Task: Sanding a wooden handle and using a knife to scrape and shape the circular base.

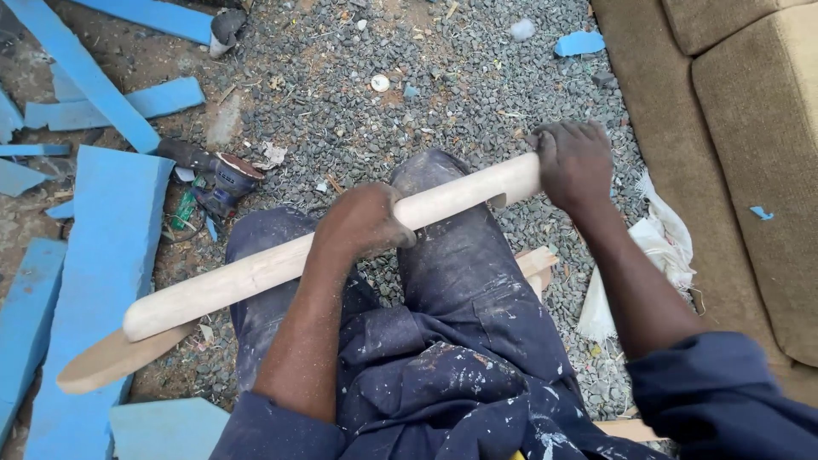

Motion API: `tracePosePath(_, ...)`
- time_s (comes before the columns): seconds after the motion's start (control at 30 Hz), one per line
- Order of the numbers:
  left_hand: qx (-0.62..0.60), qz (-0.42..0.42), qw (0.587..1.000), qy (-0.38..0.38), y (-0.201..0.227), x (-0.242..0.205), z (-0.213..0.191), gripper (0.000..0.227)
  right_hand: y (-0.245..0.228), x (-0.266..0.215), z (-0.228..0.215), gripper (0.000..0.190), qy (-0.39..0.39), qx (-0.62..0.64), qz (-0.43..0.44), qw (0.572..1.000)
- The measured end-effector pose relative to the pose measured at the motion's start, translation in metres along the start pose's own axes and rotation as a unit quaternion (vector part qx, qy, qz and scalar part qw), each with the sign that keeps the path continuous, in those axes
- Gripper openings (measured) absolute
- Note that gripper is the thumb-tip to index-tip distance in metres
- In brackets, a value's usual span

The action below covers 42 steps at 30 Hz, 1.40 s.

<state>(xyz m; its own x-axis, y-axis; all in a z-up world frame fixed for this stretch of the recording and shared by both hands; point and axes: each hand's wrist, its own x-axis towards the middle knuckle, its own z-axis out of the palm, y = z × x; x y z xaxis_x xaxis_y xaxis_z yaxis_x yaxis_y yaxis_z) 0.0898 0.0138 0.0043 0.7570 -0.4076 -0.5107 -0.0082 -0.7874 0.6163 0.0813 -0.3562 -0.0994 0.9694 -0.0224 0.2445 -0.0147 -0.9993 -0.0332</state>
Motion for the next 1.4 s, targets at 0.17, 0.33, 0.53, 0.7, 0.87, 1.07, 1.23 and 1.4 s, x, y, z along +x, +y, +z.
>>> tracePosePath(0.17, 0.024, 0.034, 0.999, 0.031, 0.0, -0.015, 0.002, 0.057, -0.164, -0.017, -0.043, 0.025, 0.11, 0.087, -0.15, 0.979)
tracePosePath(0.33, 0.112, 0.061, 0.989, 0.07, -0.022, -0.071, -0.009, 0.063, -0.096, -0.009, -0.044, 0.02, 0.086, 0.076, -0.204, 0.972)
tracePosePath(0.53, 0.061, 0.044, 0.994, 0.075, -0.043, -0.072, -0.004, 0.057, -0.083, -0.012, -0.004, 0.028, 0.021, -0.035, -0.11, 0.993)
tracePosePath(0.7, 0.13, 0.052, 0.981, 0.137, -0.058, -0.058, 0.022, 0.056, -0.22, -0.037, -0.05, 0.022, 0.109, 0.18, -0.332, 0.919)
tracePosePath(0.87, 0.187, 0.05, 0.968, 0.158, -0.047, -0.068, 0.024, 0.054, -0.058, -0.005, -0.046, 0.039, -0.143, -0.078, -0.074, 0.984)
tracePosePath(1.07, 0.256, 0.085, 0.919, 0.289, -0.04, -0.074, 0.047, 0.048, -0.203, -0.043, -0.103, 0.035, -0.005, 0.15, -0.254, 0.956)
tracePosePath(1.23, 0.331, 0.123, 0.863, 0.362, -0.036, -0.082, 0.055, 0.056, -0.071, -0.015, -0.077, 0.025, -0.113, -0.044, -0.149, 0.981)
tracePosePath(1.4, 0.369, 0.122, 0.787, 0.479, -0.035, -0.083, 0.077, 0.032, -0.175, -0.044, -0.103, 0.026, -0.007, -0.001, -0.193, 0.981)
